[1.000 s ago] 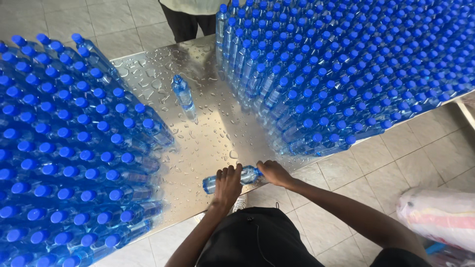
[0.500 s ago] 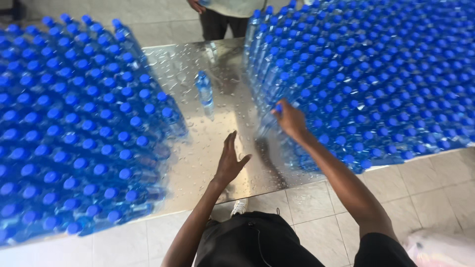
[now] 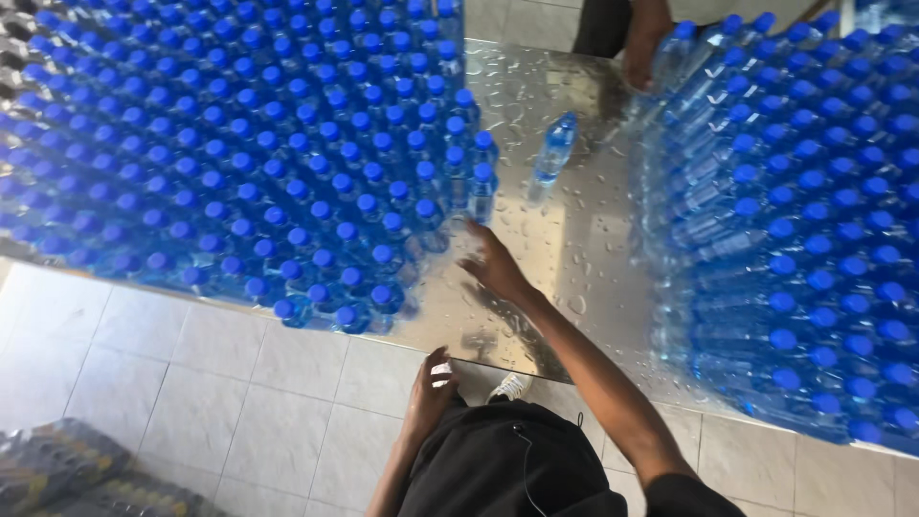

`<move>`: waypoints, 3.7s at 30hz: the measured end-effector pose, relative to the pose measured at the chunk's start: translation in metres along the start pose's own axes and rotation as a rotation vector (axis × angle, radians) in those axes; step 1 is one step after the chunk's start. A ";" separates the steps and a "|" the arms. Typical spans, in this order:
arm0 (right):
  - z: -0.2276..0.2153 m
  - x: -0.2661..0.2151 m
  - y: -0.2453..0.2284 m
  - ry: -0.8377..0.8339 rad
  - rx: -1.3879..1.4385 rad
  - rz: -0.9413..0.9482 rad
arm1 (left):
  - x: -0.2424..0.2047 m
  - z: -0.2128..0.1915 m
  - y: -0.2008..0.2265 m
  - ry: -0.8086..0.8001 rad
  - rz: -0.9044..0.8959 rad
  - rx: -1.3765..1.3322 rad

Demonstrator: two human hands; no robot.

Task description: The person repeatedly picks up plastic water bottles from a metal table, opens the caps, and places them back down. The action is performed continuously with both hands while standing in front of two large stacks of bottles.

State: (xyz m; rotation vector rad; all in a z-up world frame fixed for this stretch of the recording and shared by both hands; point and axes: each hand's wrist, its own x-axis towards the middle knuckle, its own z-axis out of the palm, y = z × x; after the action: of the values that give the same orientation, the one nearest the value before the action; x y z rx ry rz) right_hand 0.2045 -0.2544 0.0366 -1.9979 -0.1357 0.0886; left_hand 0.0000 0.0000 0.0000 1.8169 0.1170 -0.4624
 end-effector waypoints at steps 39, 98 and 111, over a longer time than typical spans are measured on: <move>-0.112 -0.139 -0.061 -0.022 -0.122 0.167 | 0.114 0.031 0.165 -0.579 0.162 0.790; -0.087 -0.277 0.058 -0.144 -0.416 0.581 | 0.110 0.158 0.052 -0.662 0.706 1.190; -0.094 -0.323 0.115 0.026 -0.659 0.001 | 0.069 0.158 0.190 -1.199 0.313 0.838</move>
State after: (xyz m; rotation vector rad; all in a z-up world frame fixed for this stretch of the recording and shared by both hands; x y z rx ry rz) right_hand -0.0974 -0.4308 -0.0283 -2.6554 -0.1612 0.0168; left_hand 0.0828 -0.2162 0.1105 1.9548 -1.3255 -1.4223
